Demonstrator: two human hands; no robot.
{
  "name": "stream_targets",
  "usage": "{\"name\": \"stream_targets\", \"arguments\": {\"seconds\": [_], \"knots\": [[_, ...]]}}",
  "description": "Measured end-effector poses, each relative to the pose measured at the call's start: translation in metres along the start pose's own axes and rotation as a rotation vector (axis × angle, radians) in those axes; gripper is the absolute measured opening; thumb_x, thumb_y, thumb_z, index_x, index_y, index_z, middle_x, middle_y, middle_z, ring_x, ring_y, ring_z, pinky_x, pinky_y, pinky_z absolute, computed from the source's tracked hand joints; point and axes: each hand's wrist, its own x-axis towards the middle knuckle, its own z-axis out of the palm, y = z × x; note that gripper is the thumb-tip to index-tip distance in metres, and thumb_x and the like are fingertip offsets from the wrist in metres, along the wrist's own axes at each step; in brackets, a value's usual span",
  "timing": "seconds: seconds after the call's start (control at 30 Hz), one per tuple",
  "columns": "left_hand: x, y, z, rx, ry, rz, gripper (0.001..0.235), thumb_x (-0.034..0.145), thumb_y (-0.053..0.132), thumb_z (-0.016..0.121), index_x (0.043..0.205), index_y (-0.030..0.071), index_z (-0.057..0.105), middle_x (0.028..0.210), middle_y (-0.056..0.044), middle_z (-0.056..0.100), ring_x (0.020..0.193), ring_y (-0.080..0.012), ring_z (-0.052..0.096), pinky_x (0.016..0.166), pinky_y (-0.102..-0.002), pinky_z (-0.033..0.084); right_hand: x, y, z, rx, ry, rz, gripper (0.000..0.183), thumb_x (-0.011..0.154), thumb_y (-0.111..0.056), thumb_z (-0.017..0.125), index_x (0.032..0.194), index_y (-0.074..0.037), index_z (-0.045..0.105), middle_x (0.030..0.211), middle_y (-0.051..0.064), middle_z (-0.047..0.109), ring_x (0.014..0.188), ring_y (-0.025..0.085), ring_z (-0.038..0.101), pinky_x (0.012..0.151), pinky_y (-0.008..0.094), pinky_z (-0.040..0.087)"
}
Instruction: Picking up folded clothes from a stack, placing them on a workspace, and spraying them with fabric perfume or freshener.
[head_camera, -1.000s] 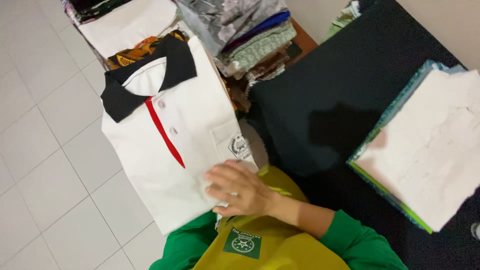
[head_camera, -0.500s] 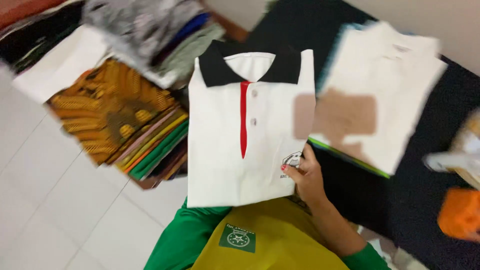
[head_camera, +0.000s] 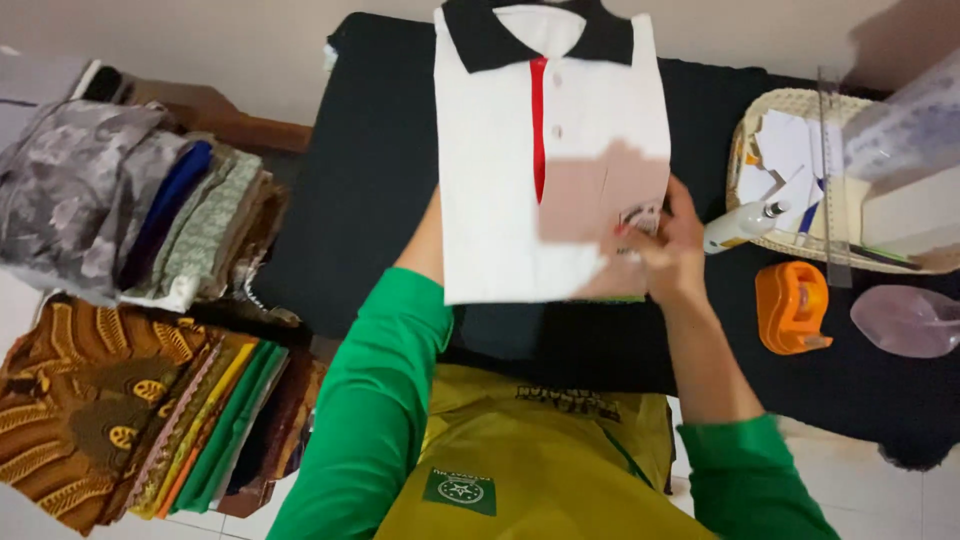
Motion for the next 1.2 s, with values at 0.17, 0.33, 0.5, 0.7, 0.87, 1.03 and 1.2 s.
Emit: {"name": "stream_targets", "arguments": {"seconds": [0.17,0.33,0.5,0.7,0.87,1.03,1.2], "knots": [[-0.010,0.005,0.016,-0.049,0.003,-0.204,0.056,0.100,0.040,0.052,0.138,-0.002,0.053,0.127,-0.021,0.066,0.111,-0.0317,0.067,0.093,-0.042,0.059,0.050,0.077,-0.037,0.157,-0.060,0.090,0.077,0.081,0.009,0.072,0.152,0.001,0.046,0.126,0.011,0.068,0.108,0.018,0.069,0.093,0.032,0.057],[0.002,-0.003,-0.031,0.049,0.003,-0.303,0.044,0.105,0.013,0.060,0.143,-0.007,0.052,0.134,-0.024,0.065,0.119,-0.0332,0.067,0.101,-0.044,0.060,0.055,0.086,-0.039,0.250,-0.114,0.206,0.077,0.081,0.009,0.073,0.152,0.000,0.046,0.118,0.010,0.071,0.101,0.018,0.070,0.091,0.031,0.059],[0.003,0.003,-0.020,0.232,-0.058,-0.241,0.045,0.100,0.007,0.057,0.144,0.000,0.049,0.130,-0.022,0.066,0.117,-0.0323,0.068,0.099,-0.046,0.061,0.045,0.057,-0.034,0.223,-0.070,0.202,0.076,0.082,0.011,0.072,0.151,0.000,0.045,0.118,0.012,0.072,0.099,0.018,0.072,0.089,0.030,0.060],[-0.023,0.001,-0.017,0.302,0.005,-0.215,0.049,0.102,0.008,0.057,0.149,0.000,0.046,0.136,-0.027,0.064,0.121,-0.0343,0.068,0.099,-0.046,0.062,0.025,0.057,-0.034,0.254,-0.075,0.188,0.074,0.083,0.014,0.070,0.152,0.001,0.047,0.118,0.013,0.072,0.101,0.018,0.072,0.091,0.031,0.060],[-0.038,0.003,-0.008,0.321,-0.004,-0.189,0.054,0.101,0.007,0.055,0.152,0.006,0.040,0.138,-0.027,0.061,0.123,-0.0352,0.066,0.098,-0.046,0.062,0.027,0.068,-0.030,0.252,-0.048,0.219,0.071,0.082,0.014,0.069,0.149,0.000,0.048,0.118,0.013,0.071,0.101,0.018,0.073,0.090,0.031,0.061],[-0.056,0.006,0.001,0.346,-0.039,-0.183,0.058,0.100,0.001,0.056,0.154,0.005,0.038,0.139,-0.027,0.059,0.124,-0.0352,0.065,0.098,-0.045,0.063,0.023,0.063,-0.027,0.151,-0.017,0.230,0.072,0.083,0.013,0.071,0.150,-0.003,0.048,0.117,0.015,0.071,0.099,0.019,0.071,0.088,0.031,0.061],[-0.117,0.011,0.027,0.513,-0.019,-0.137,0.091,0.081,-0.020,0.065,0.159,0.007,0.027,0.140,-0.028,0.058,0.123,-0.0352,0.067,0.093,-0.046,0.060,-0.001,0.057,-0.028,0.105,0.037,0.191,0.081,0.086,0.009,0.073,0.156,-0.007,0.036,0.121,0.015,0.070,0.106,0.020,0.071,0.091,0.033,0.061]]}}
